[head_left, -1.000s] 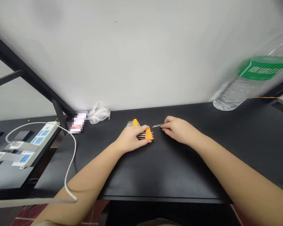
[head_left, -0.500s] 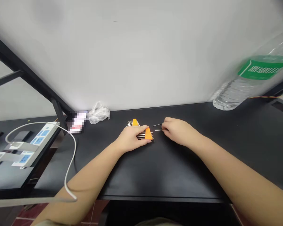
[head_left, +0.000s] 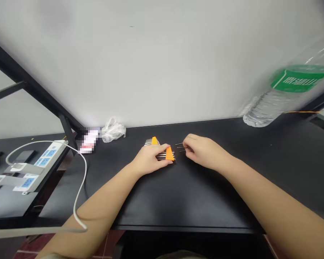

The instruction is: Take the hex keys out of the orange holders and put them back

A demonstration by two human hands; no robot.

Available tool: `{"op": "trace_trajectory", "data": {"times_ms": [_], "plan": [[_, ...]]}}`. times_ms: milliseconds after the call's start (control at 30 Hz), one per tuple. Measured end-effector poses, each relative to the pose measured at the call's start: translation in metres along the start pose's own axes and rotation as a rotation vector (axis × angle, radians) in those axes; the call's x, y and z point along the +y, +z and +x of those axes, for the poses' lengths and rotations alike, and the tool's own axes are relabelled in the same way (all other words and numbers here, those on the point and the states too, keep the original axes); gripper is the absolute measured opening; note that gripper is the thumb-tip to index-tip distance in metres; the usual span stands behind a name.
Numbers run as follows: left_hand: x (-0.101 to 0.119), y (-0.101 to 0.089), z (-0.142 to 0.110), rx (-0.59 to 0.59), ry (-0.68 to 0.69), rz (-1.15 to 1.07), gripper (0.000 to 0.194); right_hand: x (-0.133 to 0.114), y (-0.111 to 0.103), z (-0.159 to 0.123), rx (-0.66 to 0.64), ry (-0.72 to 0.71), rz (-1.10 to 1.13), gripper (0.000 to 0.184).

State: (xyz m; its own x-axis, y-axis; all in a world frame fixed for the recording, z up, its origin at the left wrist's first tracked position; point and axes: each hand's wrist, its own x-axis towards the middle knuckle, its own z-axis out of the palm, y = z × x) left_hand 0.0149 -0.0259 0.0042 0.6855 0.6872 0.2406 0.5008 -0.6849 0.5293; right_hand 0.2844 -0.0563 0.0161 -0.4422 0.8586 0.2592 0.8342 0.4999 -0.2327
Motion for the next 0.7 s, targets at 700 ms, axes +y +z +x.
{"op": "trace_trajectory", "data": {"times_ms": [700], "plan": [[-0.0018,0.0011,-0.0004,0.002,0.009,-0.039,0.056,-0.01,-0.0081,-0.002,-0.016,-0.097,0.205,0.021]]}}
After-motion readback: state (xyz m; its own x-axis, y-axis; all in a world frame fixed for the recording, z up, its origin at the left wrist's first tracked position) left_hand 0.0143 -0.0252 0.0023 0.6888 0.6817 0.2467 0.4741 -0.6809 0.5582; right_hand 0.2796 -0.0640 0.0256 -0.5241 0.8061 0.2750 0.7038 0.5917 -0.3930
